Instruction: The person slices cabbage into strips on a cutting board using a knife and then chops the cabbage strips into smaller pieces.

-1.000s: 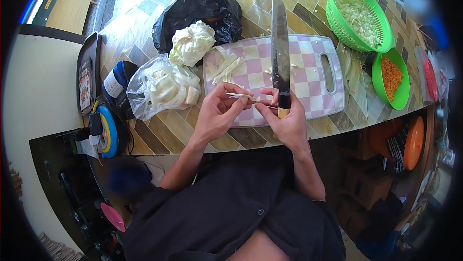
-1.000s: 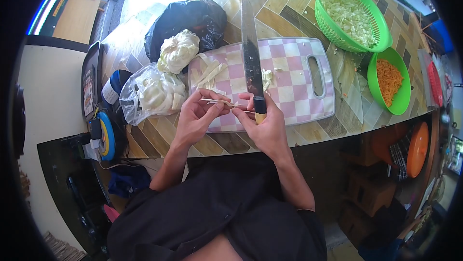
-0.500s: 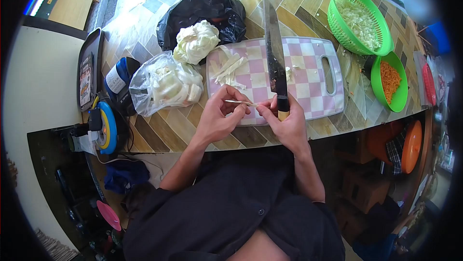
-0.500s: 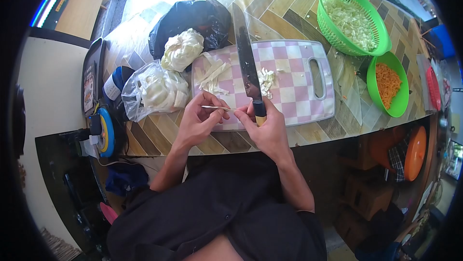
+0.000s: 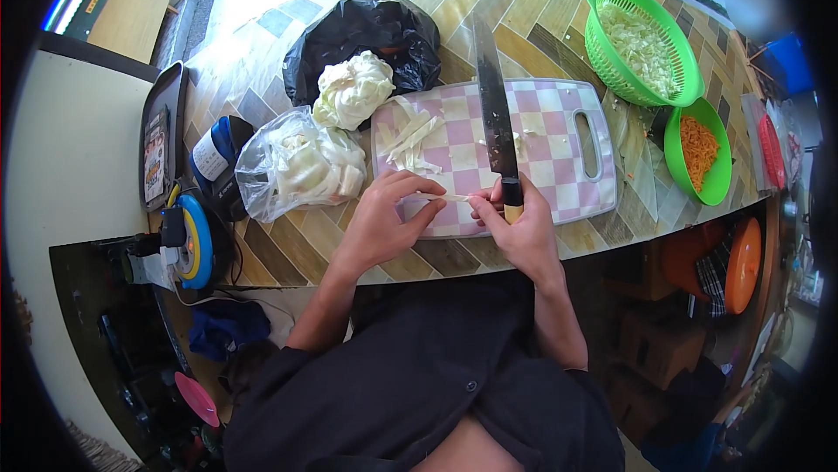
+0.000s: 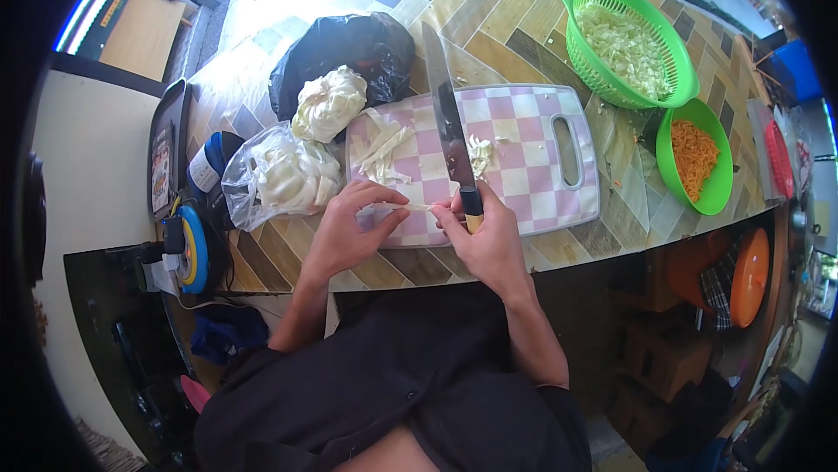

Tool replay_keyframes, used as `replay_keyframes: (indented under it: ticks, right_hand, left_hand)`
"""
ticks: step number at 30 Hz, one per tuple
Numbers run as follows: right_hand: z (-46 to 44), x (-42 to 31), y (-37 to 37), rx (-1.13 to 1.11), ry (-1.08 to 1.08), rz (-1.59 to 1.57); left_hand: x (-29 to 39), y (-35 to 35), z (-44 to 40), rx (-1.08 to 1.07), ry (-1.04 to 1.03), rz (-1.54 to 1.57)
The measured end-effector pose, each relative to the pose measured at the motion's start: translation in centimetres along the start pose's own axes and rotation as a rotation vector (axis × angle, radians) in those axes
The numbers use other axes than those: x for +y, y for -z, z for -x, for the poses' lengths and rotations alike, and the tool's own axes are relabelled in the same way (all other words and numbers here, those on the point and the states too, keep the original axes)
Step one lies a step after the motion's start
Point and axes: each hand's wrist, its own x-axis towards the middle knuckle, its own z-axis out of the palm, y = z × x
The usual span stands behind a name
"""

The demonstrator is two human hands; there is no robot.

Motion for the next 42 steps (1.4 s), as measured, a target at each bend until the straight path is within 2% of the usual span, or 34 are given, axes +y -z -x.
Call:
replay_keyframes:
  ticks: [3,6,9,12,14,19,22,26,29,42]
  right_hand:
    - [-0.2,-1.0,0.0,-0.002,-0.073,0.08]
    - [0.0,-0.8,0.3,0.048,0.075,0.147]
    - [1.3,-2.6,1.9,0.008,-0.139,0.268]
    - [2.8,-2.2,3.7,0.054,0.061,0.45]
    - [4.1,-2.5,4.6,0.052,-0.011,0.454]
    - [6.9,-3.0,6.1,0.051,-0.109,0.567]
    - [8.1,-4.8,6.0,0.05,-0.202,0.47]
    - [9.5,-4.4,6.7,-0.046,-0.142,0.585]
    - [10.4,-4.3,6.9,-0.077,-0.06,0.649]
    - [11.3,-4.7,5.1,-0.069,-0.072,0.813]
  left_hand:
    - [-0.5,0.0,0.0,0.021,-0.053,-0.151]
    - [-1.1,-0.7,0.4,0.077,-0.068,-0.307]
    - [-1.5,-1.3,0.9,0.111,-0.069,-0.429]
    - [-1.5,-1.3,1.2,0.114,-0.054,-0.478]
    - [-0.8,-0.9,1.0,0.118,-0.064,-0.528]
    - [-0.5,-1.1,-0.3,-0.017,-0.243,-0.473]
    - [-1.2,-1.5,-1.3,-0.091,-0.312,-0.509]
    - [-1.9,-2.0,-2.5,-0.141,-0.337,-0.524]
    - [-2.8,-2.8,-3.3,-0.094,-0.382,-0.462]
    - [-1.9,-1.0,-3.2,-0.279,-0.509,-0.671]
